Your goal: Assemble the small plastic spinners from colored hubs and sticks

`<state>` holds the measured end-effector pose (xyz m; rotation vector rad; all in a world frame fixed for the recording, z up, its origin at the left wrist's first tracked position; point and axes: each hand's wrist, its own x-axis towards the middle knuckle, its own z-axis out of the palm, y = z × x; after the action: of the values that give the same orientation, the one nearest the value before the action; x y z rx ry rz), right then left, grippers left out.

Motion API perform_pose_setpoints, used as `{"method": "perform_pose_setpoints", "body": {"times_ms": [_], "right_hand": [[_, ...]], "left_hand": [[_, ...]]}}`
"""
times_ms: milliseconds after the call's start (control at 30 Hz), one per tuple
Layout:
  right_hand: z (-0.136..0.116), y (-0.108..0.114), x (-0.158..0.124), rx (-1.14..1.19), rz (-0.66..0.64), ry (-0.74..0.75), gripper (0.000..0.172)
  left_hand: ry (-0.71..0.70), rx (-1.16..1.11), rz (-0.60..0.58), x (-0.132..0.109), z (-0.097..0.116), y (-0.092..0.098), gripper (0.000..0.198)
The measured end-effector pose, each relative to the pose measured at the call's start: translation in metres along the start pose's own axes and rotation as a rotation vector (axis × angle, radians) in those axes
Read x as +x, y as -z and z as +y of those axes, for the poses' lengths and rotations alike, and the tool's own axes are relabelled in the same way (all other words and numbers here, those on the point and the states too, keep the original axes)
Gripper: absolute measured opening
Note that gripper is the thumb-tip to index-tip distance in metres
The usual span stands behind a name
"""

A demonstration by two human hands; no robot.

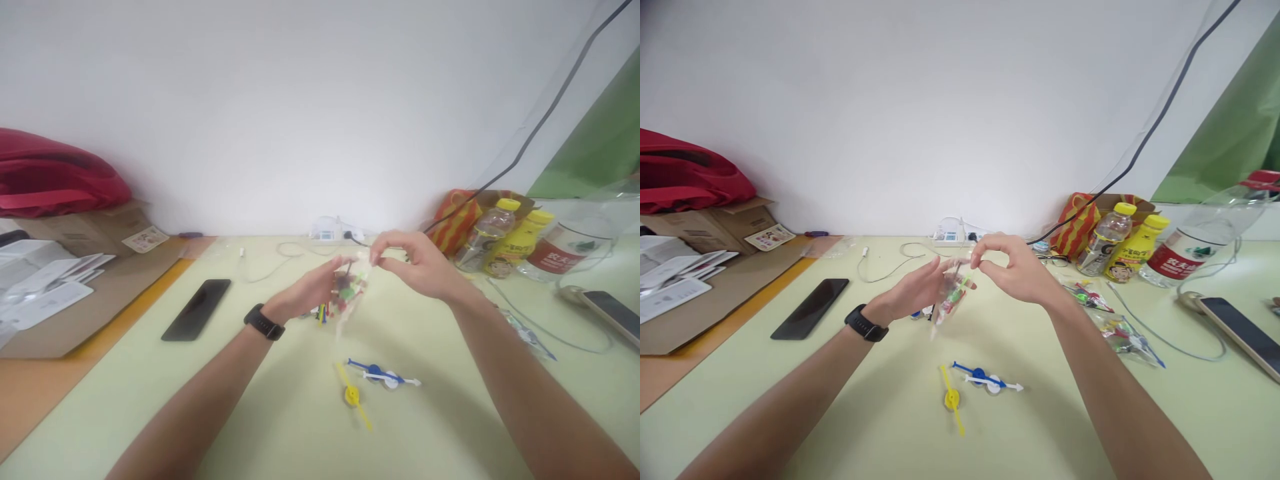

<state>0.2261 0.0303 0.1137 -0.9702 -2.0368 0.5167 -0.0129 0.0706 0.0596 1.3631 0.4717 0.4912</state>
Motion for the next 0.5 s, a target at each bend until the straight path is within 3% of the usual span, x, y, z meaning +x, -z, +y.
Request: {"method": "perform_pose_setpoints", "body": {"times_ms": [100,167,267,367,433,500], "right_hand": [[0.003,-0.004,0.002,0.071,0.070,0.037,0.013],[0.005,-0.006,0.003,0.067,0.116,0.042,0.011],[0.011,-0.002,0.004,-0.015,0.256,-0.031,0.017],[0.022,0.008,0.003,-0.105,0.345,-0.184,0.015],[0.029,0.012,-0.001,-0.168,0.184,-0.263,0.010],[0.031,0.009,-0.006,-0.187,-0.168,-0.282,0.010]], "left_hand": [[0.029,-0.063,-0.123,0.002,-0.010,0.001,0.072],[0.034,-0.010,-0.137,0.004,-0.016,0.000,0.066],[-0.008,0.030,0.041,0.009,-0.022,-0.001,0.048],[-0.137,-0.098,0.270,0.014,-0.025,0.003,0.041],[-0.160,-0.153,0.343,0.016,-0.028,0.007,0.043],[-0.116,-0.118,0.370,0.017,-0.031,0.010,0.047]]}}
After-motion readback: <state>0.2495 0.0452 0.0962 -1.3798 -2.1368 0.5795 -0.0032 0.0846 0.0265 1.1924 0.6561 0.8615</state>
